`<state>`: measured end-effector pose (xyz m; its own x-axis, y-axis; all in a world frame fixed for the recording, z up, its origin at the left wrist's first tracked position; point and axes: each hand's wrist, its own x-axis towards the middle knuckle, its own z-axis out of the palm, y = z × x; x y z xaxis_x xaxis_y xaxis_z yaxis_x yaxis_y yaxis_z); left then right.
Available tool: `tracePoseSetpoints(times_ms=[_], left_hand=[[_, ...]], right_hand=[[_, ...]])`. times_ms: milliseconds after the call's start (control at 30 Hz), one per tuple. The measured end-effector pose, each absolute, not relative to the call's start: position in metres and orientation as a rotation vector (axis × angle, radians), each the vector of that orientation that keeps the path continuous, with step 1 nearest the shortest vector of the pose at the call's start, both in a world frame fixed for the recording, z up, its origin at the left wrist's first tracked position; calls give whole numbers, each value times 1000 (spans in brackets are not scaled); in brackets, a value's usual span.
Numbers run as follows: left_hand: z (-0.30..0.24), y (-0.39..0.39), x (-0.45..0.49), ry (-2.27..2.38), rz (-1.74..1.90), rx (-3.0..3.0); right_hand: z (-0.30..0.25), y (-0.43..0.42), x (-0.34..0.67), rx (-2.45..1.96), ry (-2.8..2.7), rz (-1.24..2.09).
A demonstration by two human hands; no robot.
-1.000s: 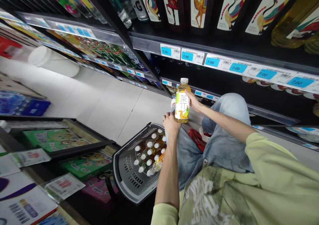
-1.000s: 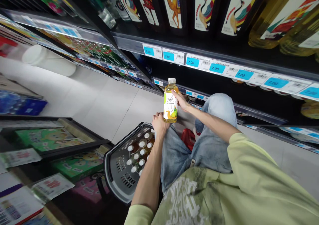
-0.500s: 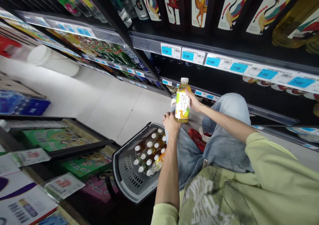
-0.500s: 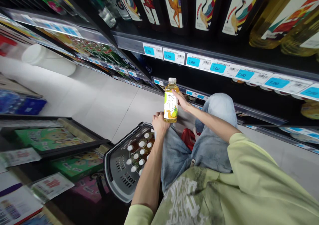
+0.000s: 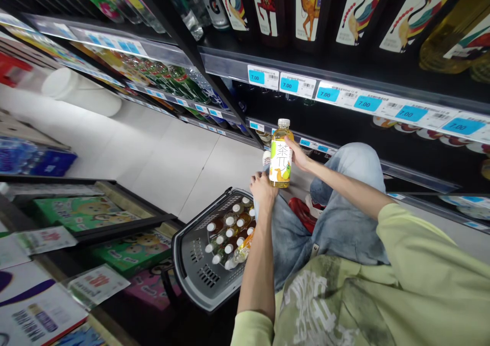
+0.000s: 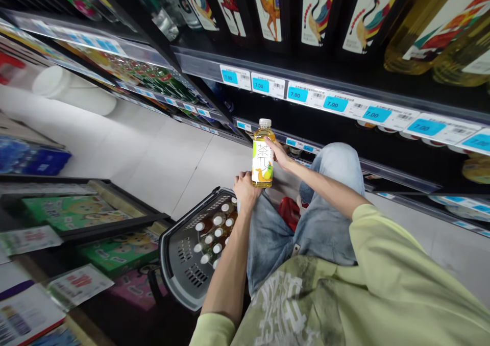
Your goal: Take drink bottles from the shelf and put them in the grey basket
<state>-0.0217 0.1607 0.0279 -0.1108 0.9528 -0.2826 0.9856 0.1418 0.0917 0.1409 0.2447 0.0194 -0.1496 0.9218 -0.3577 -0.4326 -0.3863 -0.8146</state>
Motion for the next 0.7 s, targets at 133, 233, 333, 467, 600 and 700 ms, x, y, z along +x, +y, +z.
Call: tracePoseSetpoints(times_ms=[133,233,333,467,600,700], left_hand=[[28,161,-22,2150,-181,1888],[27,161,-22,2154,-177,1885],[27,162,-21,2157,-168,1886],[30,161,-20,2150,-181,1873],[30,161,-21,2144,-187,1870],[29,162,-21,2143,-164,1863]], right_hand=[[20,244,141,-1098,-682,1729],[19,244,141,-1107,-685,1730],[19,244,141,-1096,-690,1728],[19,244,142,-1095,-702,1735],[19,244,142,-1101,-709,1733],[21,245,141,-1101,-689,1720]])
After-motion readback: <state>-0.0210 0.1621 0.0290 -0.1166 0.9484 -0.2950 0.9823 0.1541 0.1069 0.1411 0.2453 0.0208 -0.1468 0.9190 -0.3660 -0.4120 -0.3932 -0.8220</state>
